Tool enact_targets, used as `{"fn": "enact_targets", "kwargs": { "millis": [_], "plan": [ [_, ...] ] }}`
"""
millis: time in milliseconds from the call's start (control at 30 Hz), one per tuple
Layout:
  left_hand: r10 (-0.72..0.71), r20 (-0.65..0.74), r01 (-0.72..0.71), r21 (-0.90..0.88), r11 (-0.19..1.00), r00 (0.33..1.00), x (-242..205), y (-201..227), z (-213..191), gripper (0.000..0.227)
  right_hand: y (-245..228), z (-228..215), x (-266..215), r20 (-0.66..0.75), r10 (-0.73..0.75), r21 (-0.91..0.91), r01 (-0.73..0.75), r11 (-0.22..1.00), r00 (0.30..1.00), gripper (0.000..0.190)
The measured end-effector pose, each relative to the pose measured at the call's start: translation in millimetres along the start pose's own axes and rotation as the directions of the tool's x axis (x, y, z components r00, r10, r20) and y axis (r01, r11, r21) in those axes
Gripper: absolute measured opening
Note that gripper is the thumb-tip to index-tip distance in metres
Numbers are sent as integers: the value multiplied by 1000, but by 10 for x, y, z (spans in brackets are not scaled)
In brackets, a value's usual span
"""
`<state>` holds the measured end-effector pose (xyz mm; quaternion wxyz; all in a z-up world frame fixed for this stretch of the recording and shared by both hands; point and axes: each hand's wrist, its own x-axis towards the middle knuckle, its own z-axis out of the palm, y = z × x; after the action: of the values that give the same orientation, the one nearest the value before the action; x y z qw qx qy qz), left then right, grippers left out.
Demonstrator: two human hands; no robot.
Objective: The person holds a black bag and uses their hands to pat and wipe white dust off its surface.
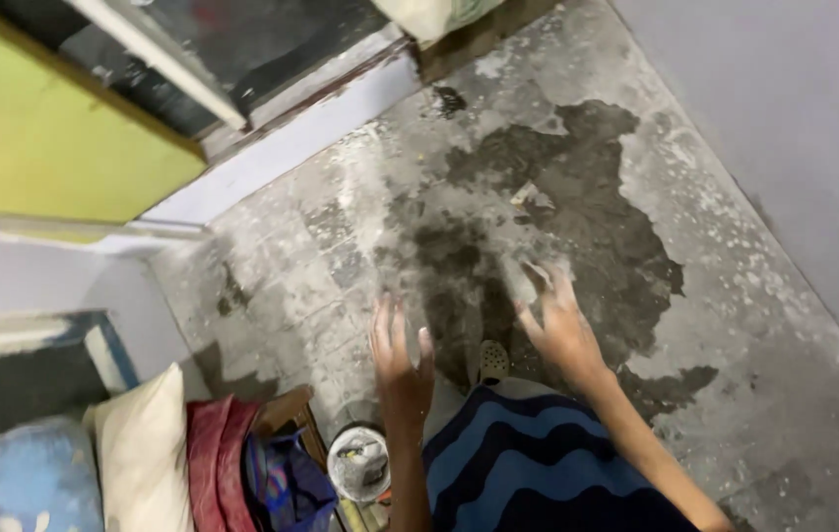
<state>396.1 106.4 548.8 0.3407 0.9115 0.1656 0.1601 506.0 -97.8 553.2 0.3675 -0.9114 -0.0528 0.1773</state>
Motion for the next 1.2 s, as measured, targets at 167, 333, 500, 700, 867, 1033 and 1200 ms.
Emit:
{"fn": "enact_targets", "kwargs": {
  "millis": [167, 333, 500, 700, 867, 1033, 1200],
  "plan": [
    [128, 75, -130, 19, 991, 989, 509, 67, 309, 51, 386, -233, 310, -267, -287, -113, 266, 957, 920, 50],
    [178, 164, -180, -4, 984, 970, 1179, -3, 681, 54, 460, -375, 613, -364, -109, -90, 82, 993, 925, 52],
    [204, 258, -201, -38, 979, 944, 1878, 12, 945, 53, 331, -489, 951, -439, -8, -53, -18, 998, 898, 49],
    [295, 370, -289, -74, 955, 881, 2558, 52, 1335, 53, 339, -650, 1393, -442, 144, -26, -173, 985, 885, 48],
    [249, 466, -239, -82, 968, 849, 2914, 104, 1788, 52, 528, -840, 1818, -438, 159, -13, -183, 983, 885, 45],
    [258, 448, -270, -39, 962, 856, 3197, 220, 2294, 49, 1040, -1030, 2433, -377, 166, -29, -191, 981, 911, 45],
    [137, 459, -169, 28, 985, 878, 3341, 378, 2864, 49, 1656, -1097, 3000, -326, 170, 34, -168, 985, 930, 45]
  ]
}}
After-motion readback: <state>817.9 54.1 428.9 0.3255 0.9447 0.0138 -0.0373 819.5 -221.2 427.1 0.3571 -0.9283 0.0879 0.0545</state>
